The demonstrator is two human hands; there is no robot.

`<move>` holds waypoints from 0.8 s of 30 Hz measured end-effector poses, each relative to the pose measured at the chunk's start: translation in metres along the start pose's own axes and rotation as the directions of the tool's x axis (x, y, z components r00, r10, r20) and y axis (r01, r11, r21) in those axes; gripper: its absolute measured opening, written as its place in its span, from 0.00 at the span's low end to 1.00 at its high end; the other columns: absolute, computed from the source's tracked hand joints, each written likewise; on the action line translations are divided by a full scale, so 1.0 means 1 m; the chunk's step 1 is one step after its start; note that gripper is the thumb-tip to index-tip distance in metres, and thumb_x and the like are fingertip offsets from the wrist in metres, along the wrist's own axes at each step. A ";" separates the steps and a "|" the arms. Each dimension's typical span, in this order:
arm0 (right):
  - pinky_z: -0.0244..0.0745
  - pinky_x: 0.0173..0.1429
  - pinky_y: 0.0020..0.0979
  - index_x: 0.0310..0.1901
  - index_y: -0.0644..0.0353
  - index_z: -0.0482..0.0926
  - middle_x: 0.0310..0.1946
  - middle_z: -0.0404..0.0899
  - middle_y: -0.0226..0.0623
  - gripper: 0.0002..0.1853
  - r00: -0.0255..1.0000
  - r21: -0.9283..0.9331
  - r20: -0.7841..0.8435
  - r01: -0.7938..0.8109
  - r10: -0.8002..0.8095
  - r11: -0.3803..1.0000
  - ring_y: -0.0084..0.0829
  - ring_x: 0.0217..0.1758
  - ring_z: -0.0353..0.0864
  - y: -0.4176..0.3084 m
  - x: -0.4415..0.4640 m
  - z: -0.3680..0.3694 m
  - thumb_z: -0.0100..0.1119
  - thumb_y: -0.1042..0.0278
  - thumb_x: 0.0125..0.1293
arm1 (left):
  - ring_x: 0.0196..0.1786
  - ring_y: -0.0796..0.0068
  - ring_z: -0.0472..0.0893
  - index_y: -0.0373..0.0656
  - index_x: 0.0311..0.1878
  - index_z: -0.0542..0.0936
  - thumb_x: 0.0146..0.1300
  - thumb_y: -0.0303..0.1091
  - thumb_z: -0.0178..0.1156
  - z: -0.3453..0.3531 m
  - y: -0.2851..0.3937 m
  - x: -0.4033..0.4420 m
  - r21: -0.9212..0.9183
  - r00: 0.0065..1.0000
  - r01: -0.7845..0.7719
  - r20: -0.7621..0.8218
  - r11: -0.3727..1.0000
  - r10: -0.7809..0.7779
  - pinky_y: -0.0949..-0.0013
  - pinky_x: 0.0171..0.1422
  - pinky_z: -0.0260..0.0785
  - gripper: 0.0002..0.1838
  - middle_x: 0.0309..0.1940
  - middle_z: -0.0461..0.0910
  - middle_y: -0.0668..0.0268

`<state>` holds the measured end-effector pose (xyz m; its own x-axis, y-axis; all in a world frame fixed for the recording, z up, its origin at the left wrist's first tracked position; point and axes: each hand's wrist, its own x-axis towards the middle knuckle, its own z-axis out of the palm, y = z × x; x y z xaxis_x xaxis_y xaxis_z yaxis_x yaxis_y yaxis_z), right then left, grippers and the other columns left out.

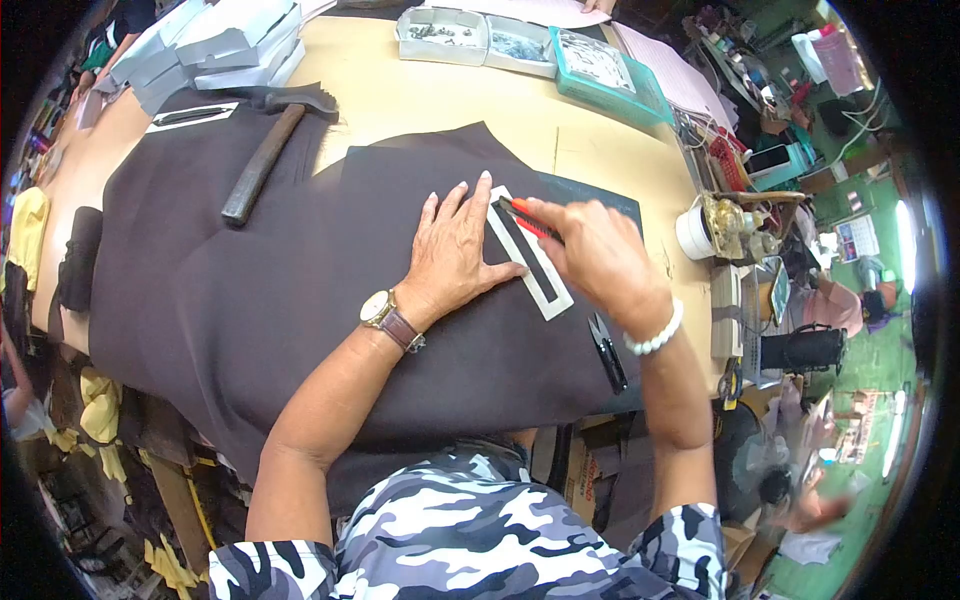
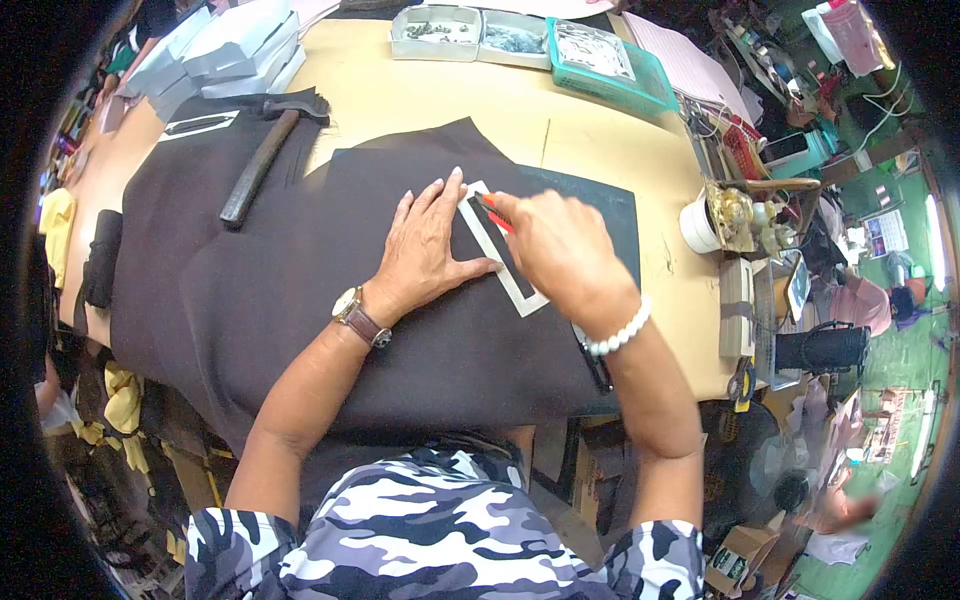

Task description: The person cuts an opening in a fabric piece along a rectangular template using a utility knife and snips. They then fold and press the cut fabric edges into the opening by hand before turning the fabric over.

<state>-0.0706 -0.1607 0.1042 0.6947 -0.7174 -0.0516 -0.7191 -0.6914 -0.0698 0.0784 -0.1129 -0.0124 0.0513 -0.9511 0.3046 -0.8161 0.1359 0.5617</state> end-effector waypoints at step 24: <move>0.78 0.34 0.38 0.53 0.57 0.77 0.26 0.80 0.46 0.19 0.995 -0.132 0.072 0.084 -0.075 0.988 0.42 0.30 0.83 0.003 -0.042 -0.007 0.52 0.75 0.58 | 0.70 0.54 0.60 0.35 0.70 0.51 0.42 0.60 0.69 0.002 -0.001 0.000 -0.006 1.000 0.018 0.008 1.000 -0.018 0.50 0.74 0.44 0.60 0.63 0.65 0.49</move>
<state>-0.1014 -0.1333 0.1128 0.7457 -0.6558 -0.1178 -0.6540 -0.7542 0.0587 0.0783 -0.1138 -0.0143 0.0614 -0.9556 0.2882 -0.8119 0.1202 0.5713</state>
